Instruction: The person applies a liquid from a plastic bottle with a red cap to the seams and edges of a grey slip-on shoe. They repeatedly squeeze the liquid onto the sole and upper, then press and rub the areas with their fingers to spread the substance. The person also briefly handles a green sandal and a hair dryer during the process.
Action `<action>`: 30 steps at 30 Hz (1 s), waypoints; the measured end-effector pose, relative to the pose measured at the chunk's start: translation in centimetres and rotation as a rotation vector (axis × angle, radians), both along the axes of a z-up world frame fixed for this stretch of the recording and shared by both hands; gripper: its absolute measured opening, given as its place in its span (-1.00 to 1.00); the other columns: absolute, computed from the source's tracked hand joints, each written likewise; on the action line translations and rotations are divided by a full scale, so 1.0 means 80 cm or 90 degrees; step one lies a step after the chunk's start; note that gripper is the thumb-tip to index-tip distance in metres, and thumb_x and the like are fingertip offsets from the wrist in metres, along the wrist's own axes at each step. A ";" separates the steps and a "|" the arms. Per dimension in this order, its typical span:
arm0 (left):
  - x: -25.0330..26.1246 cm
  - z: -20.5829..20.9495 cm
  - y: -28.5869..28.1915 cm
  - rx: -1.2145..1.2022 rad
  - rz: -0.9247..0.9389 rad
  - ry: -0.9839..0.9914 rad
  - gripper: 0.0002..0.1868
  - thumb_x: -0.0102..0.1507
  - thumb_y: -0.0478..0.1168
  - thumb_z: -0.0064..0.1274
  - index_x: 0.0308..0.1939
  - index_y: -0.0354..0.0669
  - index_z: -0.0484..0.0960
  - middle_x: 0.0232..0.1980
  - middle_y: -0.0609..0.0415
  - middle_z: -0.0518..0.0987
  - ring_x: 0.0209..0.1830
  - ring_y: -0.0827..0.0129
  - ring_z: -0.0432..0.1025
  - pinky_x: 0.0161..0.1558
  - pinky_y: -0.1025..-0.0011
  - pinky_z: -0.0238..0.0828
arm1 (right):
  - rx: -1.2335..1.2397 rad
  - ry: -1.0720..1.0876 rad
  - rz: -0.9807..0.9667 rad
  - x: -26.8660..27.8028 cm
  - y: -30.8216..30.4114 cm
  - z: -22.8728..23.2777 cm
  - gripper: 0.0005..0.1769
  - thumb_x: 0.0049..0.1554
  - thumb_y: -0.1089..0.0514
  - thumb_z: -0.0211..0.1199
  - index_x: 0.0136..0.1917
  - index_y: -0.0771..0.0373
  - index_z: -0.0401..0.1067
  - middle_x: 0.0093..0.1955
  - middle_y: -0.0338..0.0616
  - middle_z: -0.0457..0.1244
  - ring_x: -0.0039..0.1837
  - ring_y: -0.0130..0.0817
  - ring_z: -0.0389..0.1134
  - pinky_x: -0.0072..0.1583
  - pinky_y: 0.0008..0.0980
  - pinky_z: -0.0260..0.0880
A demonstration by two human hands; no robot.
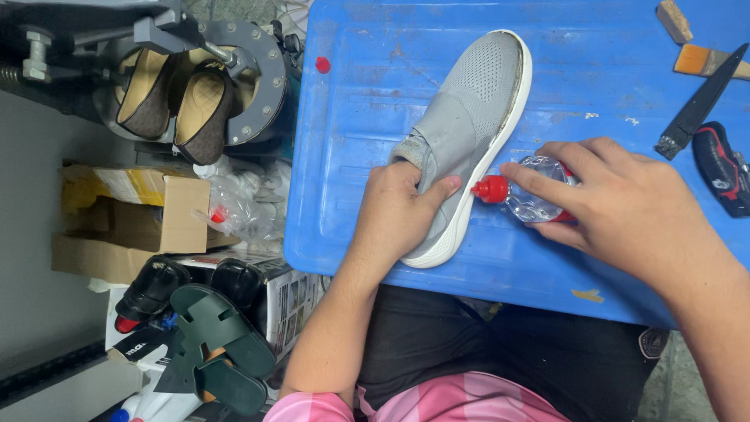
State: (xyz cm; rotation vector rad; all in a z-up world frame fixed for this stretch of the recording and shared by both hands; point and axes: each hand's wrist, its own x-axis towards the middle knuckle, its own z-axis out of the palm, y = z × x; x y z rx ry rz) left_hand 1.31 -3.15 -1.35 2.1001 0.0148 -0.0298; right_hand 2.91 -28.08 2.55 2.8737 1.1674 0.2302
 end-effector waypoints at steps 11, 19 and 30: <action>-0.007 -0.013 -0.022 0.131 0.045 -0.086 -0.65 0.20 -0.08 0.27 -0.39 -0.38 0.65 -0.41 -0.32 0.59 -0.35 -0.23 0.53 -0.32 0.01 0.44 | -0.040 0.033 -0.009 0.000 0.000 -0.009 -0.26 -0.17 -0.17 0.44 0.32 -0.26 0.45 0.14 -0.27 0.35 0.05 -0.28 0.41 -0.09 -0.35 0.46; -0.008 -0.020 -0.031 0.156 0.043 -0.095 -0.68 0.21 -0.10 0.26 -0.41 -0.35 0.65 -0.40 -0.30 0.60 -0.37 -0.23 0.52 -0.32 -0.01 0.44 | -0.055 0.058 -0.008 -0.005 -0.001 -0.011 -0.24 -0.18 -0.18 0.43 0.33 -0.26 0.44 0.14 -0.30 0.34 0.06 -0.32 0.39 -0.10 -0.36 0.46; -0.009 -0.018 -0.034 0.127 0.050 -0.127 -0.73 0.21 -0.16 0.24 -0.40 -0.35 0.65 -0.41 -0.27 0.59 -0.37 -0.20 0.53 -0.31 0.03 0.45 | -0.056 0.069 0.025 -0.014 0.003 -0.009 -0.21 -0.22 -0.17 0.43 0.32 -0.25 0.42 0.13 -0.27 0.34 0.06 -0.29 0.39 -0.05 -0.34 0.47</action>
